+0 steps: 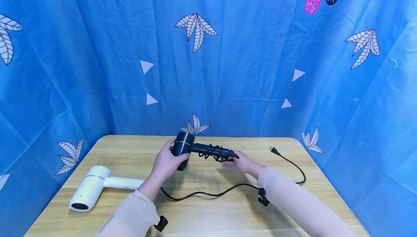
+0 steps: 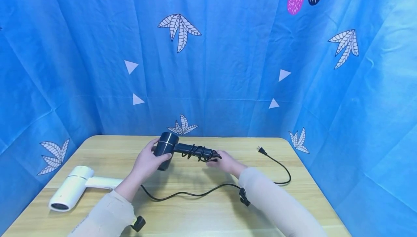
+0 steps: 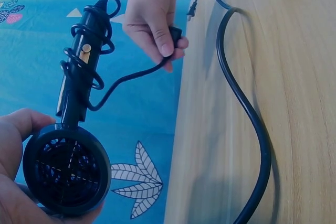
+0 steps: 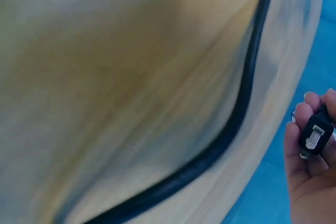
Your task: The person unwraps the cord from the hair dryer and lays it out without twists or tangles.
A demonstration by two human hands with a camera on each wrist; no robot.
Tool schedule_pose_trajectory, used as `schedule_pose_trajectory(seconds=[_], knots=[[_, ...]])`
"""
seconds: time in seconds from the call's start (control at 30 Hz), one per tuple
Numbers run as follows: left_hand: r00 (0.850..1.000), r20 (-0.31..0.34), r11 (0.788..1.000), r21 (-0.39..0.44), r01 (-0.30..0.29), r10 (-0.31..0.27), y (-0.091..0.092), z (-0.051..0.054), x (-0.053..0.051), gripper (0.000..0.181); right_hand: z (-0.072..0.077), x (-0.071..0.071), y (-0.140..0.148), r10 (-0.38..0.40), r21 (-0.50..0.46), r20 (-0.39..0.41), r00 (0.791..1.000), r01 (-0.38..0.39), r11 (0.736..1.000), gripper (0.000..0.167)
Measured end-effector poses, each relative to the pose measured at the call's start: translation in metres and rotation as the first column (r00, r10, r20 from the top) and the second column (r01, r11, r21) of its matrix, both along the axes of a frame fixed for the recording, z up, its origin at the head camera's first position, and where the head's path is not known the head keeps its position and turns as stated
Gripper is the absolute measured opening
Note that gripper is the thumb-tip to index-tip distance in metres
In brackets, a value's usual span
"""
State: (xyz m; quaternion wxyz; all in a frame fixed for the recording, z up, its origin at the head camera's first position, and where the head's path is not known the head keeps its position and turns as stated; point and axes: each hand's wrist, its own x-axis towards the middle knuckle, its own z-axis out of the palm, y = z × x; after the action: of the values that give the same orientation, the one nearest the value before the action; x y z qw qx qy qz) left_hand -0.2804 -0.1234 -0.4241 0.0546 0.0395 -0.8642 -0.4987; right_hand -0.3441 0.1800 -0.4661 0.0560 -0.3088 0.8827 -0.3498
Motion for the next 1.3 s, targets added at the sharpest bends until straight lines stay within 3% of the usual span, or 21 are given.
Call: schedule_pose_trajectory(seconds=[0.13,0.27,0.4,0.73,1.0,1.3], knots=[[1.0,0.001,1.0,0.001,-0.011,0.011,0.001,0.0,-0.001,0.087,-0.003,0.006,0.0,0.027,0.092,-0.056,0.998,-0.022,0.995,0.025],[1.0,0.0,1.0,-0.001,-0.021,0.021,0.001,0.0,-0.002,0.088,-0.006,0.01,-0.001,0.089,0.161,-0.111,0.99,-0.07,0.984,0.023],[1.0,-0.004,1.0,0.0,-0.028,0.028,0.0,0.0,-0.003,0.088,-0.009,0.013,-0.003,0.166,0.188,-0.189,0.968,-0.13,0.973,0.019],[0.999,-0.014,0.999,-0.004,-0.045,0.045,-0.001,0.0,-0.004,0.09,-0.005,0.031,-0.013,0.216,0.225,-0.137,0.967,-0.182,0.957,0.018],[0.999,-0.014,0.999,-0.015,-0.051,0.051,-0.001,-0.002,-0.004,0.09,0.0,0.039,-0.017,0.25,0.222,-0.153,0.956,-0.213,0.951,0.018],[0.998,-0.01,0.998,-0.027,-0.064,0.064,-0.005,-0.008,-0.005,0.09,0.017,0.051,-0.021,0.262,0.192,-0.135,0.955,-0.235,0.953,0.019]])
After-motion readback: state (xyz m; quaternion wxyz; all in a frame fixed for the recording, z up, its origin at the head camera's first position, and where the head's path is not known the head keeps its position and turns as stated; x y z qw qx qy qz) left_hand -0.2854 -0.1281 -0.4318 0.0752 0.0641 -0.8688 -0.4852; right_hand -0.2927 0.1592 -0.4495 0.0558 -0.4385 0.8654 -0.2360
